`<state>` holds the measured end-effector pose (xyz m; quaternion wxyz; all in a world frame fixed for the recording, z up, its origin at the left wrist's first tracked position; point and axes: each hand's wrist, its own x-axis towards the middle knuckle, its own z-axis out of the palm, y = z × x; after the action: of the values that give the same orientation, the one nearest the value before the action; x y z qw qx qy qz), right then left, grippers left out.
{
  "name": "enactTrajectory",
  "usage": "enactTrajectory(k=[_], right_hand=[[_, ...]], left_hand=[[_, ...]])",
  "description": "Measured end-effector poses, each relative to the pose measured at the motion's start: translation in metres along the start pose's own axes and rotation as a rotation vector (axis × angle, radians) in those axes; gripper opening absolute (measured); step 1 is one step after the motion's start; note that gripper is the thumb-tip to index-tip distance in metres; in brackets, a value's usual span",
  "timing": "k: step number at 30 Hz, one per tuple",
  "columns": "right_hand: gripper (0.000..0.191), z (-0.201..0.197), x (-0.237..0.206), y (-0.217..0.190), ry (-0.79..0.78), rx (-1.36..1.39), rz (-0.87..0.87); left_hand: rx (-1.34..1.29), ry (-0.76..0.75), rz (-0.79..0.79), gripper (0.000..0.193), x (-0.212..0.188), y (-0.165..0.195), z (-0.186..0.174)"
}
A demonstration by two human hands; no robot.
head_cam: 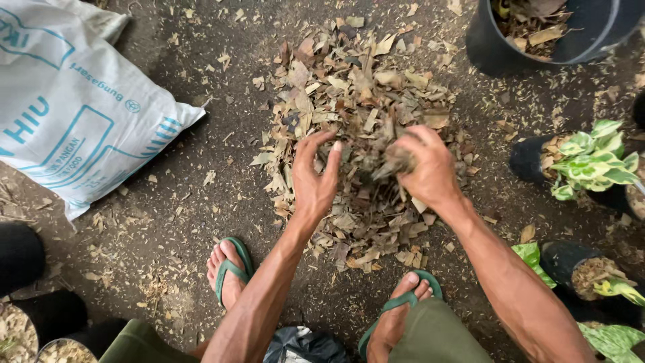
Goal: The person sits on the ground sorting through a pile of dry leaves, picking pieces by hand and placing handfuls of leaves into a woven sack. They continue gathering and transferring leaves from the ground pile into the sack throughout the episode.
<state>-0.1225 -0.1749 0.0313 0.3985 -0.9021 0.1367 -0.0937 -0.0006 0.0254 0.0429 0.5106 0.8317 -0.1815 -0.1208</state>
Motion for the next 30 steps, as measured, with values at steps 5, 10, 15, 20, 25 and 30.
enactTrajectory(k=[5,10,15,20,25,30], right_hand=[[0.019,-0.021,0.015,0.012,0.003,0.204,0.199],[0.026,-0.033,0.021,-0.004,-0.054,0.274,0.062],[0.036,-0.009,0.025,-0.031,-0.099,0.369,-0.181],[0.097,0.001,0.033,-0.040,-0.251,0.496,-0.237],[0.127,0.006,0.040,-0.036,-0.313,0.484,-0.354],[0.138,0.009,0.050,-0.038,-0.219,0.394,-0.132]], left_hand=[[-0.250,-0.094,-0.221,0.045,0.003,0.017,0.008],[-0.378,-0.201,-0.471,0.063,0.014,0.023,0.018],[-0.644,-0.442,-0.544,0.092,0.014,0.023,0.034],[-0.575,-0.450,-0.310,0.087,0.007,0.026,0.030],[-0.469,-0.301,-0.295,0.064,-0.006,0.034,0.034],[-0.431,0.006,-0.519,0.054,-0.003,0.041,0.048]])
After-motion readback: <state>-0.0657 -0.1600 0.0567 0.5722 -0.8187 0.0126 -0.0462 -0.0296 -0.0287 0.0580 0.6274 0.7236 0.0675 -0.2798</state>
